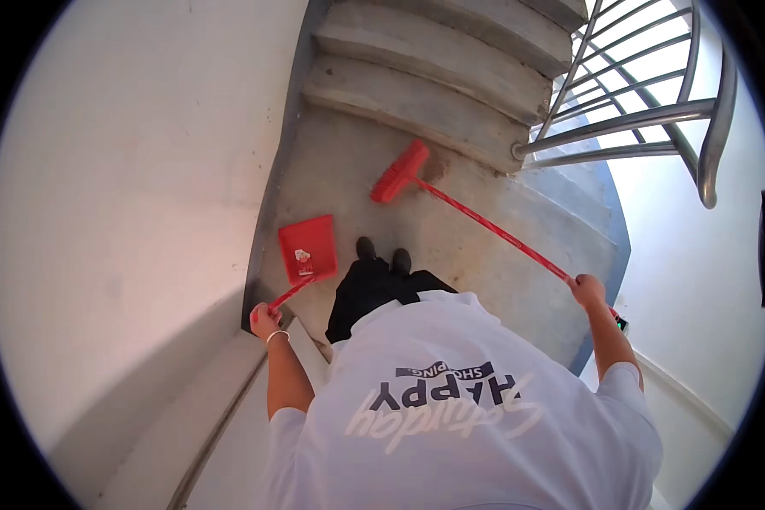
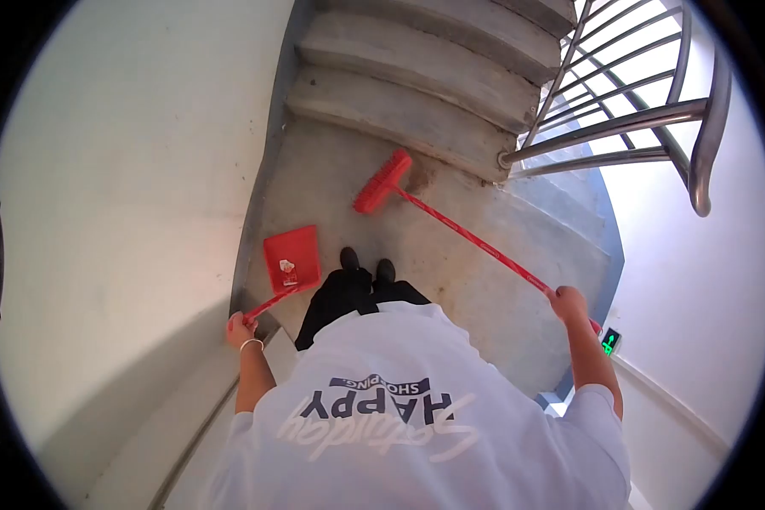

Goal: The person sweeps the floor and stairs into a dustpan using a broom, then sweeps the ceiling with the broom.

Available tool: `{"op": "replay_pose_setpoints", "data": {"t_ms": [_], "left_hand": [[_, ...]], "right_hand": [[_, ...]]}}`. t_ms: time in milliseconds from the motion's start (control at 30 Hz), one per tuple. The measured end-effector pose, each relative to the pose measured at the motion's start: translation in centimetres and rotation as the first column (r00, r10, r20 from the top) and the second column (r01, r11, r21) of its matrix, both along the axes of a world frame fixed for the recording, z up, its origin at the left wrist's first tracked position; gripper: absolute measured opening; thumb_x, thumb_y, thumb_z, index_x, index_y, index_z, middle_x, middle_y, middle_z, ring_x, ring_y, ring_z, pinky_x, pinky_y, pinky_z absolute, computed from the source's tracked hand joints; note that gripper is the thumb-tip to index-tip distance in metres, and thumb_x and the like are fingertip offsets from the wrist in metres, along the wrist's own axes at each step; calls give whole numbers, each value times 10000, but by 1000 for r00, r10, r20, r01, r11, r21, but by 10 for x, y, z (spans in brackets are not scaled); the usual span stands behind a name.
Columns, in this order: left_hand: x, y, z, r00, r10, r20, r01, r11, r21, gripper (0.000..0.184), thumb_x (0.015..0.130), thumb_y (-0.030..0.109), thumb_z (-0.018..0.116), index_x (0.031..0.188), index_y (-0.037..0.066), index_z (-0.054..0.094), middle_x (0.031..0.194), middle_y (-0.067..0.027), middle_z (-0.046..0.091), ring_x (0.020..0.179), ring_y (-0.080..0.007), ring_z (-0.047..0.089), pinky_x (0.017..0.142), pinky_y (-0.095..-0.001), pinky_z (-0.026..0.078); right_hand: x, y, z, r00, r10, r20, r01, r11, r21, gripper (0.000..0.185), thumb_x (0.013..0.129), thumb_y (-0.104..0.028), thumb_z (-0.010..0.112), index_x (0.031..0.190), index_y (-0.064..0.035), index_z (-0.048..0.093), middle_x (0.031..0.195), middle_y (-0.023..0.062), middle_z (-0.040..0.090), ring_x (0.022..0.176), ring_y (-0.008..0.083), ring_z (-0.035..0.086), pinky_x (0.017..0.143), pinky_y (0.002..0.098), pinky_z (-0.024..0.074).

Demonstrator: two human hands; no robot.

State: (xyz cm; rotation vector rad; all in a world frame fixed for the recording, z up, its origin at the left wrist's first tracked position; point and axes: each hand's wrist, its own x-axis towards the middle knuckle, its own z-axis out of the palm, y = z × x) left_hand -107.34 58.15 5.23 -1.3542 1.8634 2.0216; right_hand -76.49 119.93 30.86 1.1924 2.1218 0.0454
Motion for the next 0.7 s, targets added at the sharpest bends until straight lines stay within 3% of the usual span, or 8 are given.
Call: {"op": "replay_pose_setpoints", "data": {"t_ms": [167, 333, 400, 567, 700], "left_hand": [[16, 15, -1, 999, -5, -32, 4, 1000, -6, 91, 745, 90, 585, 808, 29, 561, 620, -62, 547, 480, -151, 542, 418, -261, 467], [-10, 28, -7, 999, -19, -26, 18, 999, -48, 113, 734, 89, 601, 827, 33, 569, 623, -49, 546, 495, -136, 539, 426, -239, 455], [14, 20, -15, 999, 46, -3, -46, 999, 3, 115, 732, 83, 608, 828, 34, 570, 631, -46, 546, 501, -136, 540, 432, -238, 455], [9, 25, -26, 996, 79, 38, -81, 996, 36, 121, 737, 63, 609, 843, 35, 560, 680, -50, 558, 541, -145, 555, 463, -247, 470], [29, 17, -18, 990, 126, 61, -129, 990, 50, 134, 748, 53, 600, 871, 35, 550, 716, -59, 567, 573, -149, 567, 495, -255, 482]], "right_hand": [[20, -15, -37, 962, -33, -270, 18, 998, -58, 525, 805, -532, 494, 718, -29, 617, 717, 207, 592, 712, 388, 568, 630, 456, 432], [-65, -36, -43, 947, -47, -319, -4, 988, -157, 506, 815, -517, 493, 751, -29, 613, 736, 217, 594, 728, 390, 570, 638, 461, 433], [-100, -28, -24, 967, 124, -221, -142, 988, -68, 489, 823, -521, 478, 824, -51, 615, 813, 187, 621, 770, 379, 587, 666, 462, 455], [-218, 14, 6, 869, 446, -217, -421, 894, 153, 439, 806, -494, 511, 795, -64, 598, 752, 161, 616, 753, 351, 599, 662, 468, 458], [-333, 33, 19, 767, 619, -169, -591, 784, 190, 397, 812, -477, 511, 898, -94, 566, 788, 143, 626, 756, 343, 607, 650, 459, 469]]}}
